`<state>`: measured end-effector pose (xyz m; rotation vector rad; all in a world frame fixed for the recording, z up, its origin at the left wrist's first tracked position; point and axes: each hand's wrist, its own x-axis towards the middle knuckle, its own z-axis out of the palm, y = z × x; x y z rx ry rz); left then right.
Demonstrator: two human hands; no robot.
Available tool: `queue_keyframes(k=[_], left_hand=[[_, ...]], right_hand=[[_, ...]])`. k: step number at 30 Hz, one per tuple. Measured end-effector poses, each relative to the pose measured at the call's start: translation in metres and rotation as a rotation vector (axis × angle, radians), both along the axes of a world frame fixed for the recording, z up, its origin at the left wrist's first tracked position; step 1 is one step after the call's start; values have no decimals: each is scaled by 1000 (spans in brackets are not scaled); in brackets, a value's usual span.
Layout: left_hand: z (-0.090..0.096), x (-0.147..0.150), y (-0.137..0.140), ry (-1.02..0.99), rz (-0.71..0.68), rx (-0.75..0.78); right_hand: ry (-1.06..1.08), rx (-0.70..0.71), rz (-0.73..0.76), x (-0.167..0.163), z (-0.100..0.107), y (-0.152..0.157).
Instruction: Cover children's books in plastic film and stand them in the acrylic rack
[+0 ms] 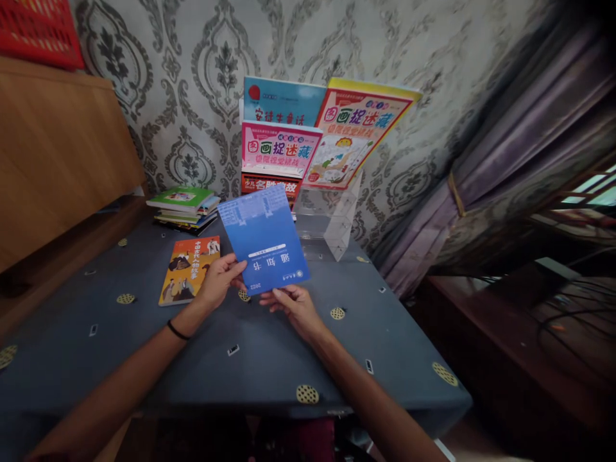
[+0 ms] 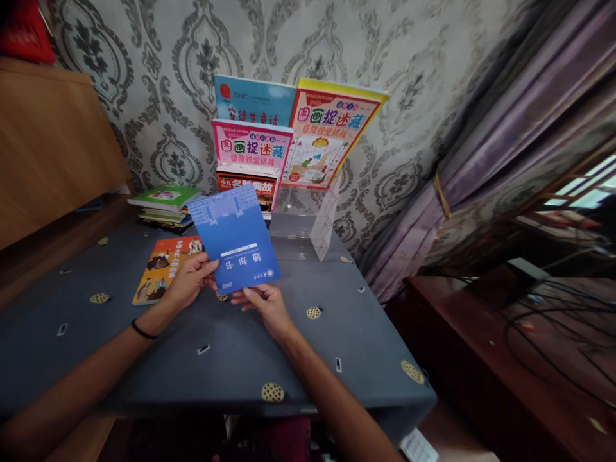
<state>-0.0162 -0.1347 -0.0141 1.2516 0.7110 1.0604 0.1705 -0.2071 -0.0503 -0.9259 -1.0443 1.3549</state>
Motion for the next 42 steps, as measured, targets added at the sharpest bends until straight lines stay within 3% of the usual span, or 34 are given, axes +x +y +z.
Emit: queue_keyframes(k=[9, 14, 25, 34, 42], left_hand=[[-5, 10, -18, -36, 31, -17], [-12, 8, -18, 28, 51, -31], [-17, 2, -21, 85, -34, -109], [-14, 0, -27, 26, -95, -218], [-15, -15, -11, -203, 193, -234]], right_hand=[[-107, 53, -22, -12, -10, 2], [-36, 94, -58, -9, -8, 0], [-47, 123, -88, 0, -2, -3], [-231, 210, -181, 4, 8, -10], [-371, 330, -288, 26, 20, -14]])
